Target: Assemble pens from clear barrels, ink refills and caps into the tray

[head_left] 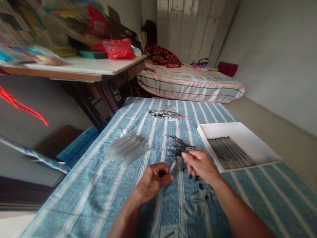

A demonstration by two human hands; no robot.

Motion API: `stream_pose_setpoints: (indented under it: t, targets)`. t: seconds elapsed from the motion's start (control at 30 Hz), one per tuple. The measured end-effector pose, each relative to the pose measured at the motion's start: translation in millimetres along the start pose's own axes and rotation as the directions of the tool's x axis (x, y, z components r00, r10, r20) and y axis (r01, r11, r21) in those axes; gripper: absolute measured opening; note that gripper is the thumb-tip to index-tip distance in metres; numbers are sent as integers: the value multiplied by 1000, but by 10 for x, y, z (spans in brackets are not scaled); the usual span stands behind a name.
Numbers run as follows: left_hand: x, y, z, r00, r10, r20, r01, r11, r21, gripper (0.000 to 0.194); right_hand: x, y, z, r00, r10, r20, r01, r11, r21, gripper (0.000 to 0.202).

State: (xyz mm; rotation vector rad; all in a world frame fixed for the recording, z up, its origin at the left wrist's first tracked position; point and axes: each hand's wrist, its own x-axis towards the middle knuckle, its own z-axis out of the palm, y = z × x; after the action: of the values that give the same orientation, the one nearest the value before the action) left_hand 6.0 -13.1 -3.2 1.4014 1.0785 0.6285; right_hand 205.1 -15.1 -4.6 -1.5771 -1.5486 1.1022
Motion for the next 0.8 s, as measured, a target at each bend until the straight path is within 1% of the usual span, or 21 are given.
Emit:
stream_pose_setpoints:
  t: [0.07,0.1,0.13,0.2,0.27,0.3,0.37,0.43,0.5,0.63,0.8]
  targets:
    - [7,16,-17,994,-13,-109,2,995,-102,25,85,54,-91,992,-75,-103,57,984,-171,37]
    - [10,25,-21,987,-29,-161,5,989,-148,26,126,77,-129,983,-124,-133,80,951,-297,34]
    - [12,34,-24,978,-50,-203,10,981,-193,27,162,91,-158,977,-158,-140,84,900,-428,30]
    - [16,48,-27,959,-88,-269,12,963,-270,29,211,84,-184,983,-158,-95,61,763,-644,23]
    - [23,51,-36,937,-101,-335,-11,948,-317,31,229,37,-177,995,-100,-23,47,645,-763,19]
    - [29,47,-45,922,-104,-372,-30,941,-338,31,229,9,-166,997,-76,6,51,605,-794,18]
    - [45,28,-72,894,-111,-435,-72,921,-382,30,219,-41,-143,998,-39,52,65,554,-830,16]
    - [64,-3,-101,879,-129,-459,-94,897,-433,29,207,-62,-125,997,-7,74,66,525,-848,15]
    - [79,-33,-122,881,-146,-450,-101,871,-481,28,199,-54,-109,996,21,92,68,505,-860,14]
    - [85,-51,-121,889,-163,-428,-112,829,-547,27,200,-16,-73,991,39,126,90,497,-863,15]
    - [76,-15,-103,893,-167,-418,-124,801,-586,26,220,-53,-66,994,22,107,80,514,-854,19]
